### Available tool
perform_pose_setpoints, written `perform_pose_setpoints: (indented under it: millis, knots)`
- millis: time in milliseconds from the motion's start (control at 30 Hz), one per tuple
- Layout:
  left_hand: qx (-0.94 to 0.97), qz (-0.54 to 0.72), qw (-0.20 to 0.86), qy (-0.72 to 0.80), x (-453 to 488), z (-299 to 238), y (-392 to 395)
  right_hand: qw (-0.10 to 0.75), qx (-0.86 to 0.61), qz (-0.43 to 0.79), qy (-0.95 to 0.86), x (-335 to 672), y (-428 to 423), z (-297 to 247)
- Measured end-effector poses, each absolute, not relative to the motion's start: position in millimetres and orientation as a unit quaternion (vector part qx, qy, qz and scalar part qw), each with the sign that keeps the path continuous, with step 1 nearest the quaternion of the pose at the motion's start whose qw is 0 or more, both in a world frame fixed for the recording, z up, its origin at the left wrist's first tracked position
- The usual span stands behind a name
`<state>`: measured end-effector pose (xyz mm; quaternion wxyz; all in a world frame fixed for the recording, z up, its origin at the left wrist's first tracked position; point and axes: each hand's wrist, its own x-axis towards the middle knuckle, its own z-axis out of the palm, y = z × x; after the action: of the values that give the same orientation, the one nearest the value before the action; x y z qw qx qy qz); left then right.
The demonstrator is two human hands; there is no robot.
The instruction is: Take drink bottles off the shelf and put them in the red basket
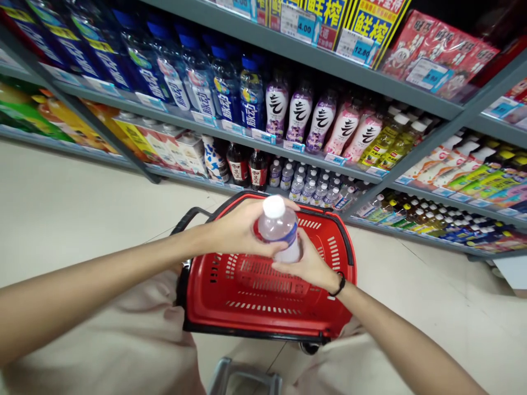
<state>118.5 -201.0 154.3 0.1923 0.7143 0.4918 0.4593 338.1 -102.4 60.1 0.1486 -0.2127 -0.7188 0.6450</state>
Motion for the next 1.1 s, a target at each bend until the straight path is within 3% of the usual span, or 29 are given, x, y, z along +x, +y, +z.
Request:
perform_pose_setpoints:
  millis: [133,267,600,900,1100]
  knots:
    - [0.633,0.494,0.261,0.537,100.4,145.0,-191.3,0.080,-0.236,0.738,-0.627,339.2,-108.2,67.6]
    - [0.564,0.569,0.366,0.474,90.3,133.8,-184.7,0.051,-0.182,0.814,-0.549,336.2,-110.3,77.5]
    - [0.521,0.605,0.376,0.471,95.2,134.7,-185.4,-0.044,-0.131,0.917,-0.374,333.5,-96.5,89.8]
    - [0.366,0.626,0.458,0.515,82.8,128.2,-167.8,0.077,-0.181,0.884,-0.424,329.1,-94.1,103.0]
    - [0.308,0.631,0.498,0.509,67.8,117.1,-160.4,0.217,-0.267,0.758,-0.554,329.5,-91.4,100.3]
